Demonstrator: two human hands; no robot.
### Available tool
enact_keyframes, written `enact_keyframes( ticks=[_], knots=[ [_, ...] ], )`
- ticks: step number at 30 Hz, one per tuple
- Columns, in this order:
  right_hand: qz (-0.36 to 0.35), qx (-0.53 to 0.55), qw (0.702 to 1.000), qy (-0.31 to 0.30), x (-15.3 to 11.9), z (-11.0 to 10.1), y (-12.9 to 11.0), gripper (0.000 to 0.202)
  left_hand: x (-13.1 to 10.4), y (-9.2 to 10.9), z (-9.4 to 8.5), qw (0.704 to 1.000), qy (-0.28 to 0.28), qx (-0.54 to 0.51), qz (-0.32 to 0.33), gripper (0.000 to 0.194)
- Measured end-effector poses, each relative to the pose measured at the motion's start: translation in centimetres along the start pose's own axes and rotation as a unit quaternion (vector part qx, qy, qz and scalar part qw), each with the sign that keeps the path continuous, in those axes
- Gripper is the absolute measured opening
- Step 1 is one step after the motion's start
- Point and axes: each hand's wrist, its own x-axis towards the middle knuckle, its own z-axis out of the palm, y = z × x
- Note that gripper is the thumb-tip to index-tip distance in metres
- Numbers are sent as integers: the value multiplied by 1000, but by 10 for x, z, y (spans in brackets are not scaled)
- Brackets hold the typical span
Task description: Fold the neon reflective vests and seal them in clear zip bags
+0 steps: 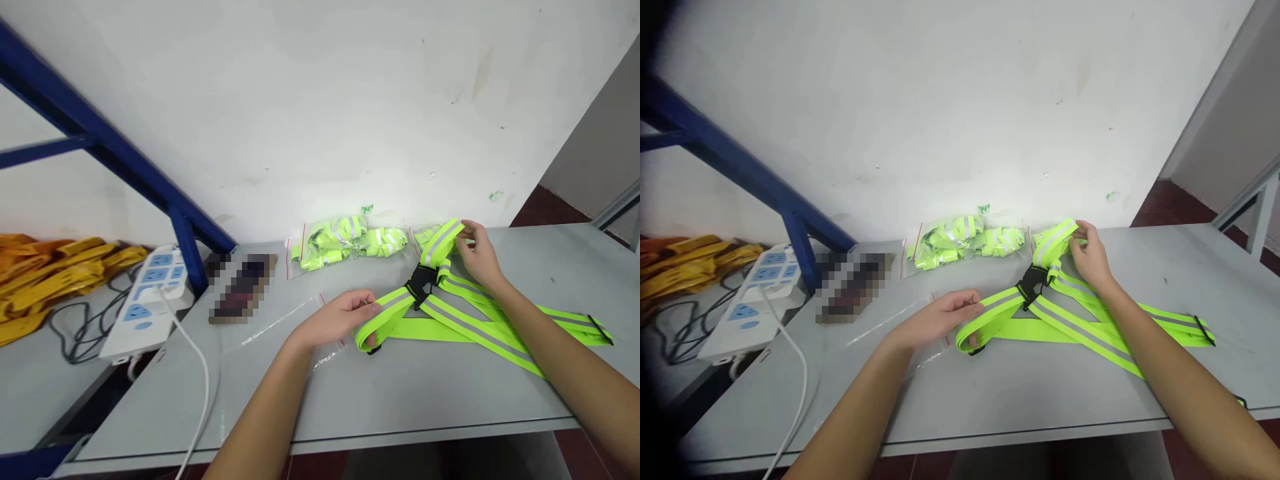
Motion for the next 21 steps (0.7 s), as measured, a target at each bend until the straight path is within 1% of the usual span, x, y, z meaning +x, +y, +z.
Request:
enact_keyframes(
  ticks=[2, 4, 5, 7, 9, 11, 12, 15, 18, 21],
  knots=[
    [-22, -65, 998, 1, -2, 1, -3, 52, 2, -2, 0, 1000, 13, -6, 18, 39],
    [-22, -107, 994, 20, -1, 2, -3, 58, 4, -3, 0, 999, 25, 17, 22, 39],
    [-10, -117, 993, 31, 0, 2, -2, 62, 5, -4, -1, 999, 23, 27, 22, 40],
    [29, -123, 991, 43, 2, 2, 2, 69, 6, -5, -2, 999, -5, 31, 23, 45],
    [72, -112, 990, 37, 5, 1, 6, 72, 5, -4, -3, 999, -34, 29, 26, 58],
    [94, -97, 990, 26, 6, 0, 8, 68, 3, -4, -4, 998, -48, 34, 26, 72],
    [95, -89, 991, 26, 6, 0, 8, 65, 3, -3, -5, 998, -55, 36, 25, 78],
    [68, -69, 995, 33, 6, 2, 7, 53, 1, -3, -5, 996, -80, 36, 23, 87],
    [59, -55, 996, 33, 6, 5, 5, 43, 2, -5, -6, 994, -97, 37, 23, 85],
    [59, -61, 996, 32, 7, 7, 7, 31, 4, -6, -5, 995, -87, 38, 27, 76]
  ],
)
